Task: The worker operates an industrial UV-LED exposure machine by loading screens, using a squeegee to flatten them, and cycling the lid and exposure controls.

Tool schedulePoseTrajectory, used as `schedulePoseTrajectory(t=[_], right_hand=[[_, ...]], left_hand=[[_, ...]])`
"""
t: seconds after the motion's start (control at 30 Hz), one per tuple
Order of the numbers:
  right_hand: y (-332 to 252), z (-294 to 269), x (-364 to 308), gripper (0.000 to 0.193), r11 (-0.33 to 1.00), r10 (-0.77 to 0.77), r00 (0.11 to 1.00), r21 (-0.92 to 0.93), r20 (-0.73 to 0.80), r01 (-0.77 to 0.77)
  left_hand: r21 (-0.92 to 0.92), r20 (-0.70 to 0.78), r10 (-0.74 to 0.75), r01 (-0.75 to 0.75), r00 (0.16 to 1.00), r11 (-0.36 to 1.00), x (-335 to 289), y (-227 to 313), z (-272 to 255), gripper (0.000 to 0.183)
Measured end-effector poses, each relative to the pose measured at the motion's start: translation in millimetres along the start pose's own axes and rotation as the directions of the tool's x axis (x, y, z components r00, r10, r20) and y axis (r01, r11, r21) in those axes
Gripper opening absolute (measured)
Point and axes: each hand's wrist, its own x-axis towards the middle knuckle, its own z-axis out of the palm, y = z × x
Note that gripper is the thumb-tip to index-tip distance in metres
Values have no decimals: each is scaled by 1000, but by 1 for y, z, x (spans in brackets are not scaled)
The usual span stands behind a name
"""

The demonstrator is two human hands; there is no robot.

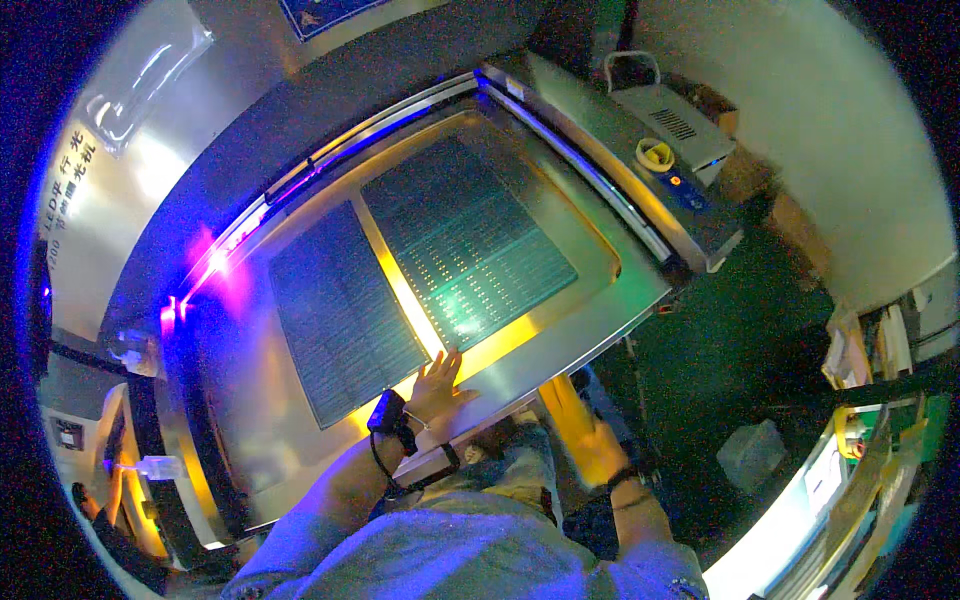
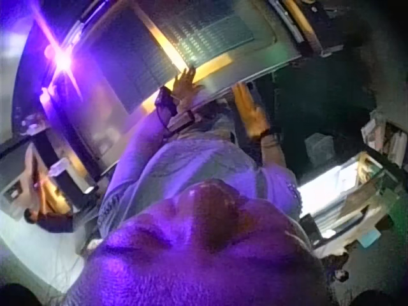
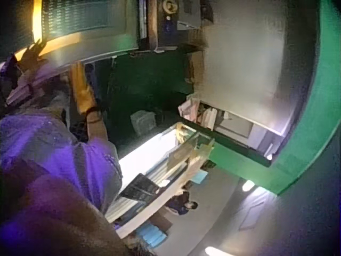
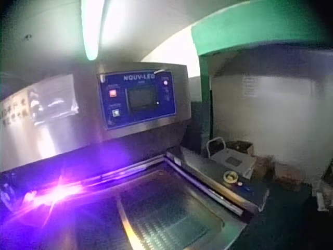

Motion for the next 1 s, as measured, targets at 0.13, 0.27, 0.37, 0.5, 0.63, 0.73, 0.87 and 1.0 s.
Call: schedulePoseTrajectory(t=[0.13, 0.27, 0.37, 0.5, 0.63, 0.73, 0.87, 1.0], right_hand=[[18, 8, -124, 41, 932, 240, 954, 318, -178, -175], [-5, 17, -204, 40, 978, 65, 932, 208, -356, 11], [-10, -17, -196, 41, 999, 42, 904, 4, -425, -45], [-65, -60, -109, 42, 874, -227, 889, -487, -398, 5], [-184, -32, -20, 35, 454, -635, 772, -822, -28, 344], [-235, -22, 49, 29, 176, -647, 662, -770, 380, 613], [-236, -31, 122, 26, -167, -516, 593, -752, 618, 638], [-240, -15, 143, 27, -237, -331, 638, -716, 695, 656]], left_hand=[[-21, -38, -1, 0, 999, 1000, 0, -2, 7, 90], [-56, -95, -2, -3, 995, 998, -1, -4, 12, 90], [-66, -97, -7, 0, 995, 998, -3, 0, 5, 88], [-32, -202, 10, -17, 979, 999, -2, -9, 23, 86], [-123, -120, -74, 59, 990, 991, -18, 0, 16, 75], [-192, -158, -223, 191, 962, 963, -35, -20, 24, 69], [-259, -503, -500, 430, 705, 865, -72, -84, 64, 47], [-242, -302, -812, 784, 499, 572, -120, -112, 60, 46]])
